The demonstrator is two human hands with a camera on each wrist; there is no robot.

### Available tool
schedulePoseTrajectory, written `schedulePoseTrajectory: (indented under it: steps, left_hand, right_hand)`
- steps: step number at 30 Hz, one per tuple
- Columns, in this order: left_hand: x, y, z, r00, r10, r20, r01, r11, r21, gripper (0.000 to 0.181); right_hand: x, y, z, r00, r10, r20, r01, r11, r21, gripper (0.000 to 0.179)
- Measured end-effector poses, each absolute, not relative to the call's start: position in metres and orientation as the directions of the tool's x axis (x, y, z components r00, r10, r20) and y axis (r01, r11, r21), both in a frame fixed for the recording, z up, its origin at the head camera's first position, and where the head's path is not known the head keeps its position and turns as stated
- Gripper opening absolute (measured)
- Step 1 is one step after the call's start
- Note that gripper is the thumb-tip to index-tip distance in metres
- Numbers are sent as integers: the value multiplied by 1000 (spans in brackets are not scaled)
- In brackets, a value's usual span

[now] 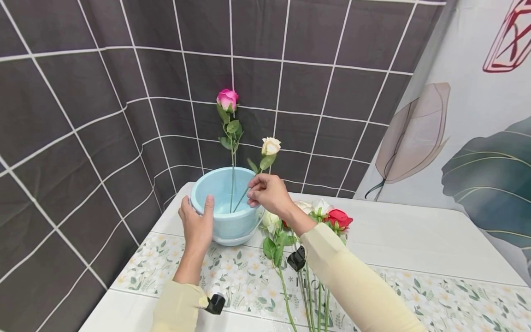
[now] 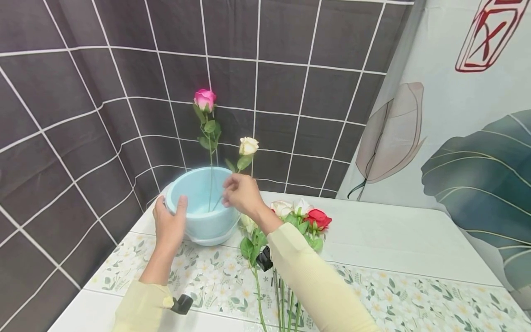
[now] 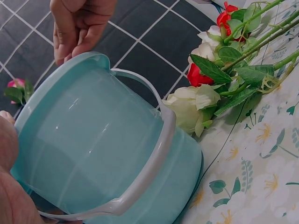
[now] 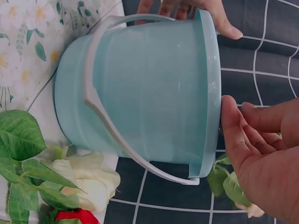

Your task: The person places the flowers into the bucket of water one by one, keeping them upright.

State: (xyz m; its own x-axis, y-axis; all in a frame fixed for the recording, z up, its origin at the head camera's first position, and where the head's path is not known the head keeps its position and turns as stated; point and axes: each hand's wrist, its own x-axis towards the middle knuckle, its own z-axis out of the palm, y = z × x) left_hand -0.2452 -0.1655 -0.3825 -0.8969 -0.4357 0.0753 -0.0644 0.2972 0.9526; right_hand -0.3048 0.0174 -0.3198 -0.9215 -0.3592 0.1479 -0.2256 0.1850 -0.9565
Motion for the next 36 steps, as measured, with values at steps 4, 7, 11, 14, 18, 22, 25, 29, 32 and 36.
schedulePoseTrajectory:
  steps: [4, 7, 11, 14, 18, 22, 25, 29, 32, 36]
  left_hand:
    - [-245, -165, -382, -898, -435, 73, -68, 299, 952, 92]
    - [-245, -164, -382, -898, -435, 69, -71, 298, 952, 92]
    - [-244, -164, -381, -896, -438, 71, -69, 296, 953, 92]
    - [-244, -163, -381, -894, -443, 73, -68, 294, 953, 92]
    - [-244, -164, -381, -890, -451, 73, -70, 293, 953, 93]
    - [-245, -164, -382, -888, -453, 76, -68, 293, 954, 92]
    - [-245, -164, -383, -886, -457, 75, -68, 288, 955, 91]
    - [-244, -164, -383, -887, -457, 66, -76, 286, 955, 92]
    - [-244, -164, -383, -889, -454, 67, -76, 290, 954, 93]
    - [-245, -164, -383, -889, -452, 68, -74, 289, 955, 90]
  right_hand:
    - [-303, 20, -320, -924, -349, 156, -235, 197, -952, 15]
    - [-302, 22, -320, -928, -331, 173, -250, 207, -946, 12]
    - [-301, 25, -319, -932, -294, 211, -275, 197, -941, 9]
    - [-300, 27, -318, -936, -265, 232, -283, 173, -943, 9]
    - [-298, 32, -316, -946, -216, 243, -280, 161, -947, 9]
    - [-295, 38, -314, -955, -165, 247, -277, 194, -941, 13]
    - [-292, 44, -313, -959, -126, 253, -278, 256, -926, 16]
    - [-286, 52, -311, -963, -80, 257, -269, 354, -896, 18]
    - [-282, 57, -309, -967, -64, 247, -251, 409, -877, 18]
    - [-277, 61, -306, -971, -54, 235, -233, 451, -861, 18]
